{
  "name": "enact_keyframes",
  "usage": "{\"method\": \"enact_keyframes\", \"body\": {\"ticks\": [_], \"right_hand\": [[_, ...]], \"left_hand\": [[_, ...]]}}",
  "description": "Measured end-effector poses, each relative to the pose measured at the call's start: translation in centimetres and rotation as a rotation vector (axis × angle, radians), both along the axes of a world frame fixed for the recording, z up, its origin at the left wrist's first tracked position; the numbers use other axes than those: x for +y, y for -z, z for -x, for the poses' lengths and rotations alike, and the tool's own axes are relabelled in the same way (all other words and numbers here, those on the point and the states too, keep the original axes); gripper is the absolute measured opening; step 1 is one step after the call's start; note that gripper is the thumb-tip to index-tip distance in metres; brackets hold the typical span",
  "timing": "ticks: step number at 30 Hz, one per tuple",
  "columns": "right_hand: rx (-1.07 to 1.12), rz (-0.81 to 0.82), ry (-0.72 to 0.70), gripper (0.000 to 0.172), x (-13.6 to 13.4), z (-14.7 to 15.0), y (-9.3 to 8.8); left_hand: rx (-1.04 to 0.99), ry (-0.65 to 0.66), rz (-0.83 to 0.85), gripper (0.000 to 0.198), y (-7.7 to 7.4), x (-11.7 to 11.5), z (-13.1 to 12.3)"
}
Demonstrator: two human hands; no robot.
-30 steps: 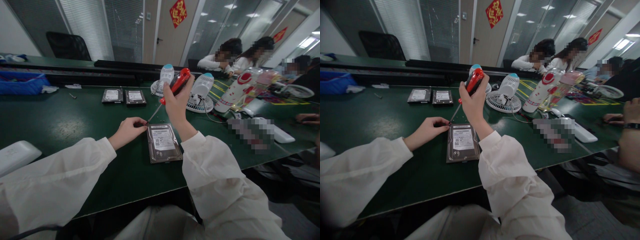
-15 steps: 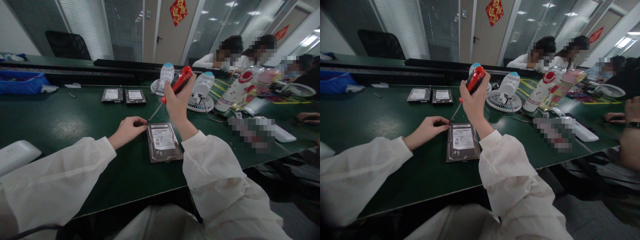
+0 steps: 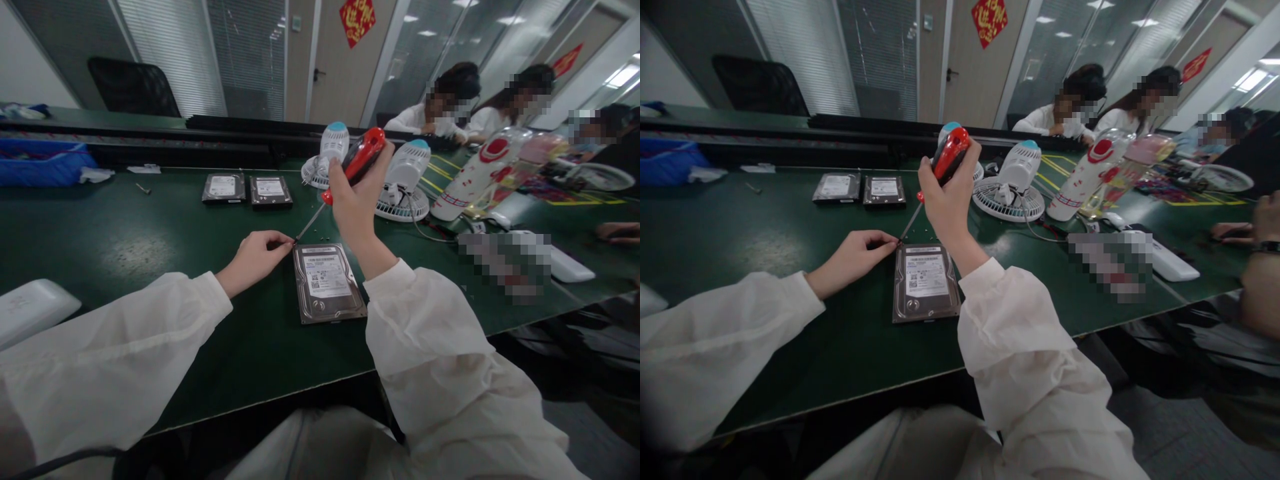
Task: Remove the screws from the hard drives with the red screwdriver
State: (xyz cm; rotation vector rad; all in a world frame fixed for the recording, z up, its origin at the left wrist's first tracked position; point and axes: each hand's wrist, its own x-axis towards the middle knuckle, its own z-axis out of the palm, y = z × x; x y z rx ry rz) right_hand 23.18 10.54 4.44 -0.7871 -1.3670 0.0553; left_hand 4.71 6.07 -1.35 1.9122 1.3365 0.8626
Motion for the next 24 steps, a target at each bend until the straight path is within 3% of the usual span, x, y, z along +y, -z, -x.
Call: {"method": "enact_keyframes", "body": {"ticks": [9, 24], "right_hand": [[-0.046, -0.012, 0.020, 0.038, 1.2, -0.5, 0.5], [-0.093, -0.018, 0.051, 0.035, 0.6, -0.1, 0.4]], "left_hand": [[-0.008, -0.004, -0.012, 0.029, 0.1, 0.2, -0.1], [-0.036, -0.005, -0.010, 0.026, 0.3, 0.3, -0.1]]}}
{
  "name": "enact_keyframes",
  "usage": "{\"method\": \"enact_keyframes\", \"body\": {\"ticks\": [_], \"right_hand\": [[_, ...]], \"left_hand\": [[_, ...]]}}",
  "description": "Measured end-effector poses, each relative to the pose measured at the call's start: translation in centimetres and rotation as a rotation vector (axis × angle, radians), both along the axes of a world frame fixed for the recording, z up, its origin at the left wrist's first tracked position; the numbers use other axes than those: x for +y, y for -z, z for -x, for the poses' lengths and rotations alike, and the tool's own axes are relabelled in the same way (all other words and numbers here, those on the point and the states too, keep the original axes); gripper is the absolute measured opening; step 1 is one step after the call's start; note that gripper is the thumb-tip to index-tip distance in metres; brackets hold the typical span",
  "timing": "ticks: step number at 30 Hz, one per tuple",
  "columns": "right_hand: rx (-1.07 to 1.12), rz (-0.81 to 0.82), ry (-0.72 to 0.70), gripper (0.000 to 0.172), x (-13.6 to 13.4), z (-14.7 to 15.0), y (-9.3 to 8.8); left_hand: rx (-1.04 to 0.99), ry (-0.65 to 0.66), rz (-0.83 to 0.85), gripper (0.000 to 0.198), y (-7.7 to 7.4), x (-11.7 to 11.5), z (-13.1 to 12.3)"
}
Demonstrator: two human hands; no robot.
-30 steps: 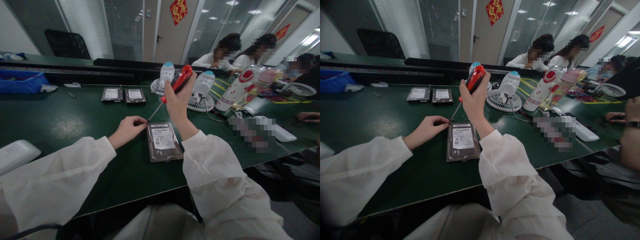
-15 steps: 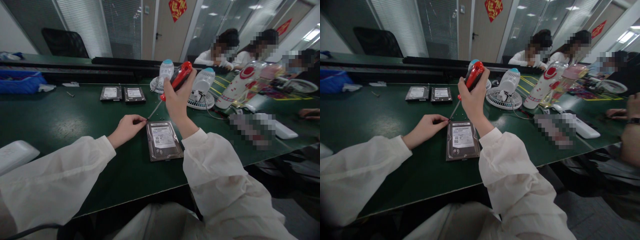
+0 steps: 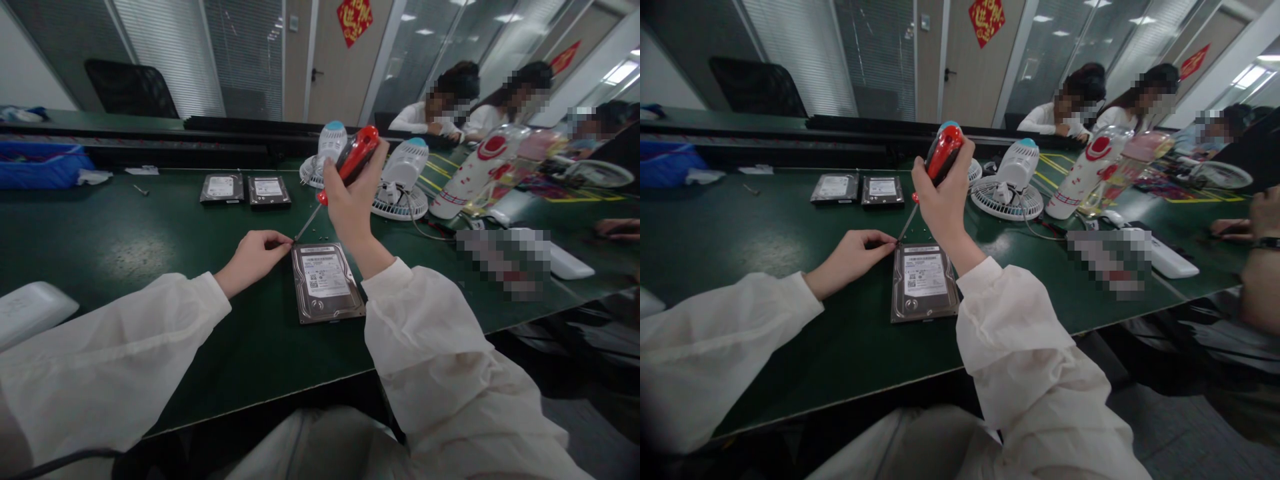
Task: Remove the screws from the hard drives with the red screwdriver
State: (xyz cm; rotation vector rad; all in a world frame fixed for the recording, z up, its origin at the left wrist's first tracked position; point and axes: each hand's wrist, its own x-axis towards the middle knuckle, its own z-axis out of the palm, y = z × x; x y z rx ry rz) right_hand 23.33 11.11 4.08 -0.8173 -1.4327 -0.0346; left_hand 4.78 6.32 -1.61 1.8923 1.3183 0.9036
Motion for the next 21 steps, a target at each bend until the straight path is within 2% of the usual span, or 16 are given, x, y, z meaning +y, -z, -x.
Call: {"method": "enact_keyframes", "body": {"ticks": [7, 13, 21], "right_hand": [[-0.042, -0.018, -0.032, 0.049, -0.7, 0.6, -0.5], [-0.218, -0.065, -0.137, 0.070, -1.1, -0.1, -1.8], [-0.449, 0.096, -0.168, 0.063, -3.2, -1.3, -3.5]], "left_hand": [[-0.019, -0.013, 0.011, 0.026, 0.1, 0.1, -0.1], [-0.045, 0.004, 0.022, 0.028, 0.5, 0.3, -0.1], [-0.051, 0.004, 0.038, 0.026, 0.6, 0.3, 0.1]]}}
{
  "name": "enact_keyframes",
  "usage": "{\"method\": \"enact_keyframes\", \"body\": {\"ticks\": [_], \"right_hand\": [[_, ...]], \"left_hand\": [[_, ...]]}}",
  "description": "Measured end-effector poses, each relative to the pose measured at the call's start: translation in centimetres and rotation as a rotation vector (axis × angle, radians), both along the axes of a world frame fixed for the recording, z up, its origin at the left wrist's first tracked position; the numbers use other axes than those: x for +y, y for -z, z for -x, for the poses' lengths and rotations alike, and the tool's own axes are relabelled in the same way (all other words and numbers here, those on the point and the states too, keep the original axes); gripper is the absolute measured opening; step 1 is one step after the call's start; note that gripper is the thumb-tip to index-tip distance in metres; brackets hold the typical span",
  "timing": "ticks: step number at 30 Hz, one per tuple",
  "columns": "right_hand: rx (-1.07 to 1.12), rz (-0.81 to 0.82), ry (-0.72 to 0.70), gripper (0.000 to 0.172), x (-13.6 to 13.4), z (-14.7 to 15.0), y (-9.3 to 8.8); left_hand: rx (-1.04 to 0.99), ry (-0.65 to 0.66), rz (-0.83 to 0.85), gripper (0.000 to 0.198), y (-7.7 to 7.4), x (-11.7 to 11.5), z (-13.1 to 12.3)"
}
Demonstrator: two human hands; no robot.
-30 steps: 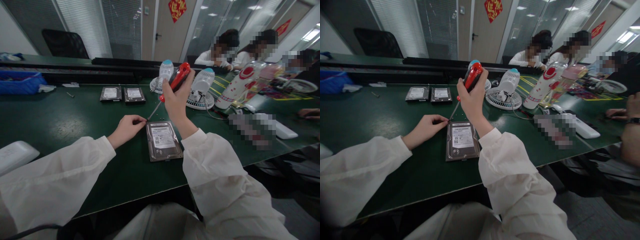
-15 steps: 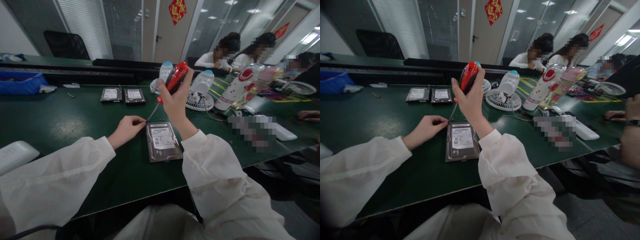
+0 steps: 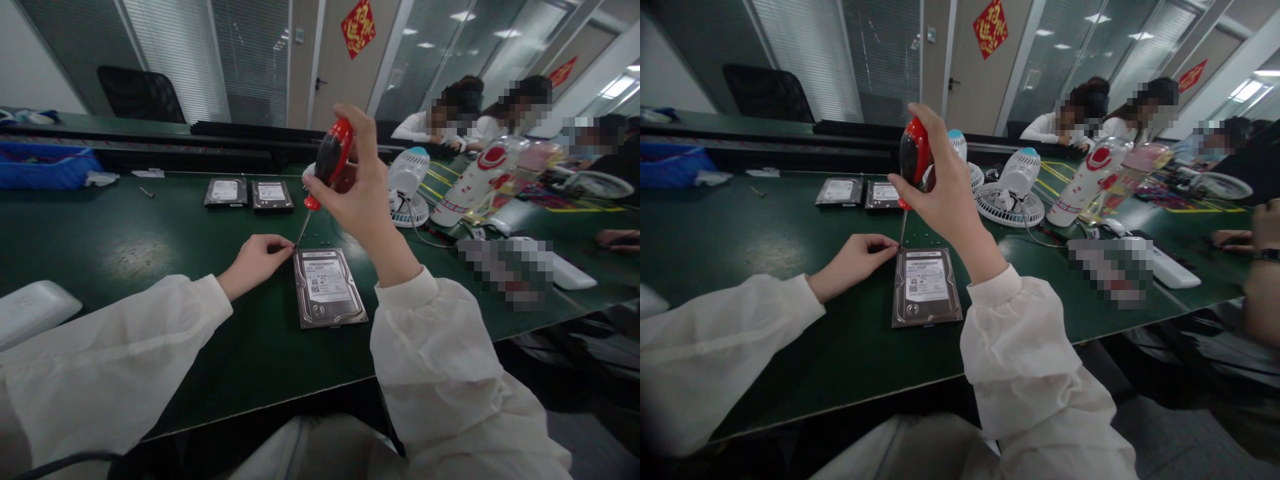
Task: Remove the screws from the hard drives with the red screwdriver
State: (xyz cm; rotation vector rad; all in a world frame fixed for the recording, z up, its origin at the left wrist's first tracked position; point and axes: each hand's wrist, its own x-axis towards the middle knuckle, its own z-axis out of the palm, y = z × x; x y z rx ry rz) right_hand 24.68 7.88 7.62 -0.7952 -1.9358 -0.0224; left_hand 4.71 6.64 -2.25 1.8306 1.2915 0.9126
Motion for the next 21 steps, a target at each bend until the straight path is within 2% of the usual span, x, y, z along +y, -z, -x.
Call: {"method": "enact_keyframes", "body": {"ticks": [7, 11, 15, 17, 21], "right_hand": [[0.080, 0.073, -0.074, 0.057, -0.3, -0.2, -0.1], [0.167, 0.017, 0.015, 0.035, 0.3, -0.4, -0.3], [0.167, -0.048, 0.082, 0.022, 0.6, -1.2, -0.6], [0.130, -0.032, 0.084, 0.023, 0.6, -1.6, -0.7], [0.135, -0.028, 0.145, 0.036, 0.8, -2.2, -1.0]], "left_hand": [[0.019, -0.003, 0.028, 0.027, -0.4, -0.4, 0.0], [0.041, -0.007, 0.032, 0.026, -0.6, -0.4, 0.0], [0.060, -0.010, 0.030, 0.027, -0.6, -0.3, 0.0], [0.065, -0.007, 0.032, 0.027, -0.6, -0.3, 0.0], [0.081, -0.012, 0.016, 0.026, -0.8, -0.4, -0.1]]}}
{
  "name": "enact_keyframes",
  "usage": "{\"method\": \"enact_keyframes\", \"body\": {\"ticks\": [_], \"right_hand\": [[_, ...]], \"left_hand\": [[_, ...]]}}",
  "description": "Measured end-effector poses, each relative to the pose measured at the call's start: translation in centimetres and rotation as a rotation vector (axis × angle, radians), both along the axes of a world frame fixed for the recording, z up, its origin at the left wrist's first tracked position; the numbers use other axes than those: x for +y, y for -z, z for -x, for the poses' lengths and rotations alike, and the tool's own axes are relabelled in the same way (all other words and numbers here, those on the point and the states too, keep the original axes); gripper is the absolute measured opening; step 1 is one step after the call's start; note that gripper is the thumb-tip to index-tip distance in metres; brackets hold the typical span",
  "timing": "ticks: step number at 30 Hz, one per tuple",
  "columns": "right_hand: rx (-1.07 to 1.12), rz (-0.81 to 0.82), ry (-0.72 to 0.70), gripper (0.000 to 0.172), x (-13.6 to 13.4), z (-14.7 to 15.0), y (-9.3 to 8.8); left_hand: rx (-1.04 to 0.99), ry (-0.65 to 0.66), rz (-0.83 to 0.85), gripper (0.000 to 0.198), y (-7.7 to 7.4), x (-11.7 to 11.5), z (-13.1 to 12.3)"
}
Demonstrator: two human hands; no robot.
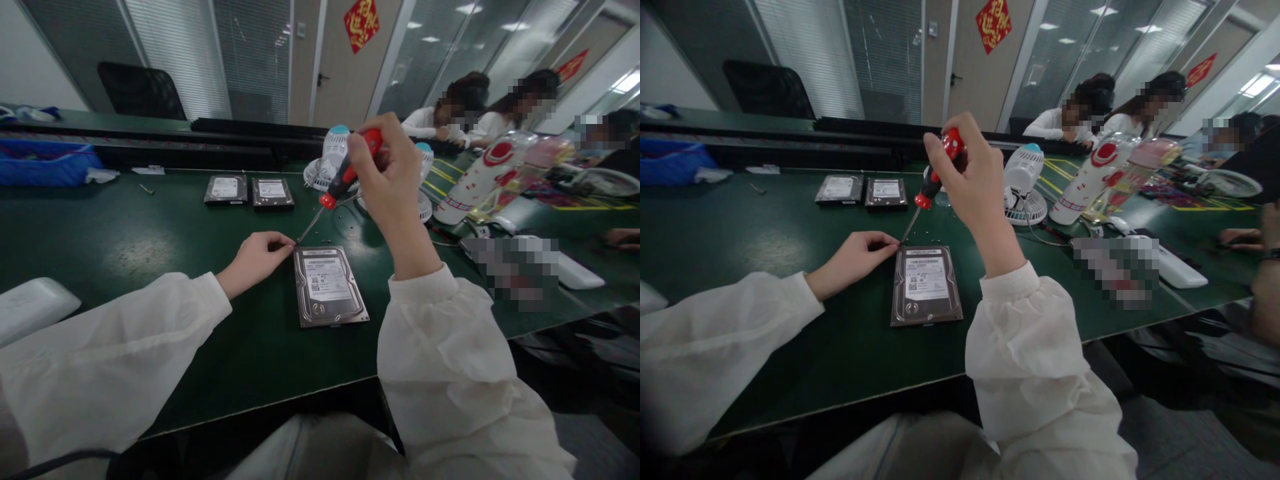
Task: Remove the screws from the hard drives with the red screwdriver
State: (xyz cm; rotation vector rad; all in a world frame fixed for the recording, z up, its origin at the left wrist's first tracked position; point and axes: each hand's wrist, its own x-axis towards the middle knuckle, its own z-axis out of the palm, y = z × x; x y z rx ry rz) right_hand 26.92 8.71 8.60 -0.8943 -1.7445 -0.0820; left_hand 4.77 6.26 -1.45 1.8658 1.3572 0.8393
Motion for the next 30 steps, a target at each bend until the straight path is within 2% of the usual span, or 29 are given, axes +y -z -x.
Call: {"method": "enact_keyframes", "body": {"ticks": [5, 9, 14, 19, 22, 24, 27, 30], "right_hand": [[-0.027, -0.051, -0.018, 0.033, 0.2, -0.5, -0.2], [-0.044, -0.026, -0.006, 0.041, 0.1, -0.6, -0.3], [-0.076, -0.044, 0.000, 0.030, -0.2, -0.7, -0.6], [-0.129, -0.015, 0.014, 0.042, -0.4, -0.8, -0.8], [-0.143, 0.000, 0.040, 0.036, -0.4, -0.9, -0.9], [-0.168, 0.036, -0.011, 0.030, -0.4, -1.1, -1.1], [-0.177, 0.081, -0.067, 0.031, -0.4, -1.3, -1.3], [-0.170, 0.068, -0.030, 0.031, -0.4, -1.4, -1.4]], "left_hand": [[0.013, -0.007, 0.006, 0.026, -0.3, -0.2, -0.2], [0.020, -0.009, 0.002, 0.024, -0.3, -0.2, -0.1], [0.016, 0.000, -0.011, 0.025, 0.1, 0.0, 0.0], [0.005, 0.004, -0.013, 0.025, 0.3, 0.2, 0.1], [-0.001, 0.010, -0.003, 0.026, 0.5, 0.3, 0.2], [-0.005, 0.015, 0.008, 0.027, 0.6, 0.3, 0.3], [0.008, 0.010, 0.003, 0.028, 0.6, 0.4, 0.3], [0.023, 0.001, -0.005, 0.027, 0.5, 0.3, 0.3]]}}
